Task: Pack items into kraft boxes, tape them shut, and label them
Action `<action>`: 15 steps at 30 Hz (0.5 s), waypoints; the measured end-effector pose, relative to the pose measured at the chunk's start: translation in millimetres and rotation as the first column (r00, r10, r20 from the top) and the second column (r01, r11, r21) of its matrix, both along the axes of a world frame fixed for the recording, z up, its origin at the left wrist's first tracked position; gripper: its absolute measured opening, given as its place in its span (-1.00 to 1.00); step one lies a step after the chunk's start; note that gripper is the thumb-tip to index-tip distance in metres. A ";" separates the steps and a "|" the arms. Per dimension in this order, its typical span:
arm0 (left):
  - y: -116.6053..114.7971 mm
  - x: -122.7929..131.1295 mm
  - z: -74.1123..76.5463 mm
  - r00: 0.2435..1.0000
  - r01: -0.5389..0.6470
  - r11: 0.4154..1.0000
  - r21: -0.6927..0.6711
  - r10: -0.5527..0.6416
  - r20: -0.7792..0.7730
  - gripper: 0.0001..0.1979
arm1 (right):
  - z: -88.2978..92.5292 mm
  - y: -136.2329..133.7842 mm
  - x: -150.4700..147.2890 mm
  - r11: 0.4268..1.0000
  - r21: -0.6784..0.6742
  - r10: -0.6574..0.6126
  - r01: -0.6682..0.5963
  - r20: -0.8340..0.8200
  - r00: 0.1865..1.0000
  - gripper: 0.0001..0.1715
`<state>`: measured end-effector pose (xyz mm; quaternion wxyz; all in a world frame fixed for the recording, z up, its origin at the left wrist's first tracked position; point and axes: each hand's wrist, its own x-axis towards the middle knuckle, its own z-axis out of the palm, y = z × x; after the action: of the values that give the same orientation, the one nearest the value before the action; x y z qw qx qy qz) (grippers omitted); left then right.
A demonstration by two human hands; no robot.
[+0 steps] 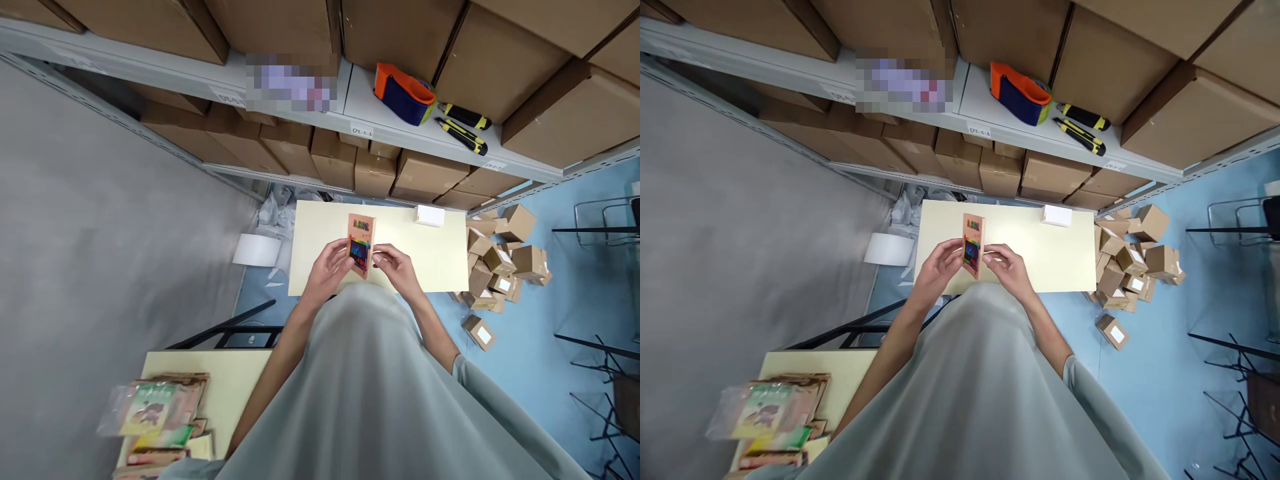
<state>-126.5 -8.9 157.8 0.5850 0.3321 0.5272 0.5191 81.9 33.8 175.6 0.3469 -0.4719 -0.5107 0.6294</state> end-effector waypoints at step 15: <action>-23.1 13.3 6.2 0.934 0.014 0.988 -0.154 0.042 0.355 -0.30 | 6.3 -42.5 -25.1 0.973 0.216 0.021 -0.084 0.281 0.959 -0.47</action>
<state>-113.3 -32.0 164.0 0.6910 0.1824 0.4532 0.5328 56.8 -8.7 181.9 0.3066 -0.4990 -0.6348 0.5041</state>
